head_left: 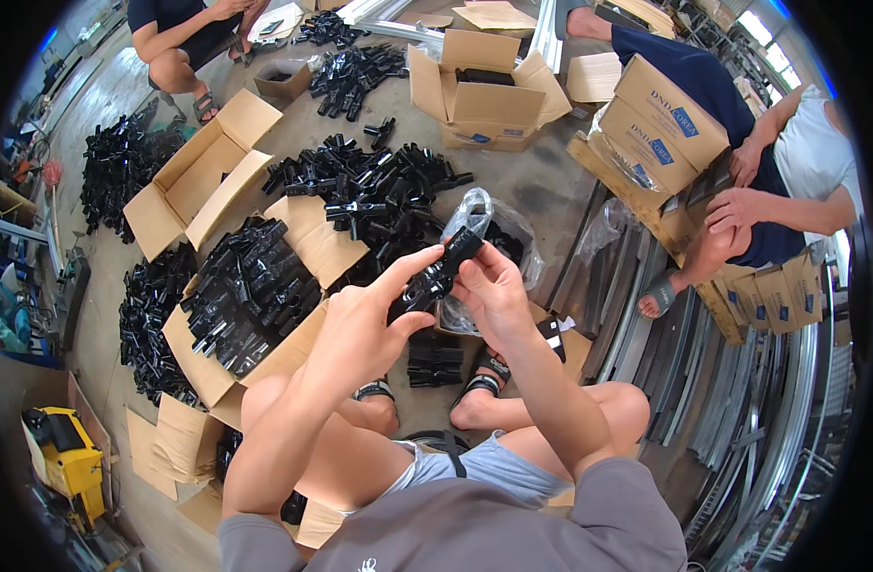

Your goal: The person sorts black plastic hardware components by removing them from a plastic bag and placing them into cardboard boxes while seated on the floor.

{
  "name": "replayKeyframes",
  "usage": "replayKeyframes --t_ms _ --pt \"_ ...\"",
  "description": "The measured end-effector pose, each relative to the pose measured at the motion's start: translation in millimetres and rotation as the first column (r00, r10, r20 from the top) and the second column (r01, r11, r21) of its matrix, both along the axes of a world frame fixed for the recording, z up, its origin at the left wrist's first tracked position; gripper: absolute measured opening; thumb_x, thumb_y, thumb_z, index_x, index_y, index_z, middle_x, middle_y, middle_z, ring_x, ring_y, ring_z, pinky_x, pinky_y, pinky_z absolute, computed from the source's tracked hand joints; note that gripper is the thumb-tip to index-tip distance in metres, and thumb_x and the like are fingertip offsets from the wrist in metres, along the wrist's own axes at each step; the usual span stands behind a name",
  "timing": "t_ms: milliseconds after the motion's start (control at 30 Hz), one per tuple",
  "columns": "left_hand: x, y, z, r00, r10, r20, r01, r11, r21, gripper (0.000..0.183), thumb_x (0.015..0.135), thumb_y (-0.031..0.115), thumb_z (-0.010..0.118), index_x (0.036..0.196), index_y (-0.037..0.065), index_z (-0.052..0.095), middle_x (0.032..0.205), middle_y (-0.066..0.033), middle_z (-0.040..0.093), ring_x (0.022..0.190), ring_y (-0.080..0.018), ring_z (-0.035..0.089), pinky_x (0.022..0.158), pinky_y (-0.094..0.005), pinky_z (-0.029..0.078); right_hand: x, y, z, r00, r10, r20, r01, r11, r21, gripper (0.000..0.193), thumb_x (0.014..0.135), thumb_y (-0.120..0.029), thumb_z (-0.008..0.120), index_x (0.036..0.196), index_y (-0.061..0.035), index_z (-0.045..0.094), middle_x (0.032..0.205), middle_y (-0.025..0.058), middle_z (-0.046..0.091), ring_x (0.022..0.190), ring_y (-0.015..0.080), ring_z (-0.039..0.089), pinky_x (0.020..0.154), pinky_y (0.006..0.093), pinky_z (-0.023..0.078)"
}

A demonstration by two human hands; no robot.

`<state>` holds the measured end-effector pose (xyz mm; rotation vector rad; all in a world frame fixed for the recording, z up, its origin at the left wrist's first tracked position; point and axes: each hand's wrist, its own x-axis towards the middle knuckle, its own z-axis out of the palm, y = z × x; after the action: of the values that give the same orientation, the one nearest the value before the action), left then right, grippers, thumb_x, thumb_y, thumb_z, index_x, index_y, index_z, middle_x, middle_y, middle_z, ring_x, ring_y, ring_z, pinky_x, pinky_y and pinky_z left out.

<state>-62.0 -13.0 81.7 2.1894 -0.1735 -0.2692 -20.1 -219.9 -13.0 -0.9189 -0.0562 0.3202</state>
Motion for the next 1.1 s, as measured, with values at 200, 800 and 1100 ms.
replayKeyframes --t_ms 200,800,1100 --pt "-6 8 -2 0.999 0.006 -0.053 -0.018 0.976 -0.217 0.079 0.087 0.0 0.08 0.155 0.027 0.052 0.075 0.0009 0.063 0.064 -0.0055 0.043 0.06 -0.0262 0.049 -5 1 11 0.999 0.019 0.036 -0.019 1.0 0.014 0.032 0.1 -0.018 0.073 0.127 -0.0035 0.063 0.115 0.0041 0.072 0.105 0.0131 0.07 0.092 0.0334 0.06" --pt "-12 2 -18 1.0 0.01 0.003 -0.009 0.986 -0.166 0.079 0.083 0.01 0.084 0.154 0.028 0.053 0.073 -0.0166 0.064 0.057 -0.0192 0.051 0.06 -0.0359 0.048 -11 6 14 0.999 -0.049 0.016 0.051 0.989 -0.14 0.035 0.1 -0.019 0.073 0.129 -0.0012 0.063 0.116 0.0045 0.072 0.102 0.0109 0.07 0.089 0.0295 0.06" --pt "-13 -9 -36 0.982 0.032 -0.184 -0.153 0.702 -0.696 0.073 0.091 -0.006 0.075 0.157 0.012 0.049 0.127 -0.0043 0.072 0.098 -0.0042 0.059 0.087 -0.0257 0.055 -8 11 29 0.995 -0.097 0.017 0.099 0.969 -0.225 0.037 0.1 -0.018 0.073 0.131 0.0 0.063 0.116 0.0064 0.073 0.098 0.0124 0.071 0.085 0.0286 0.058"
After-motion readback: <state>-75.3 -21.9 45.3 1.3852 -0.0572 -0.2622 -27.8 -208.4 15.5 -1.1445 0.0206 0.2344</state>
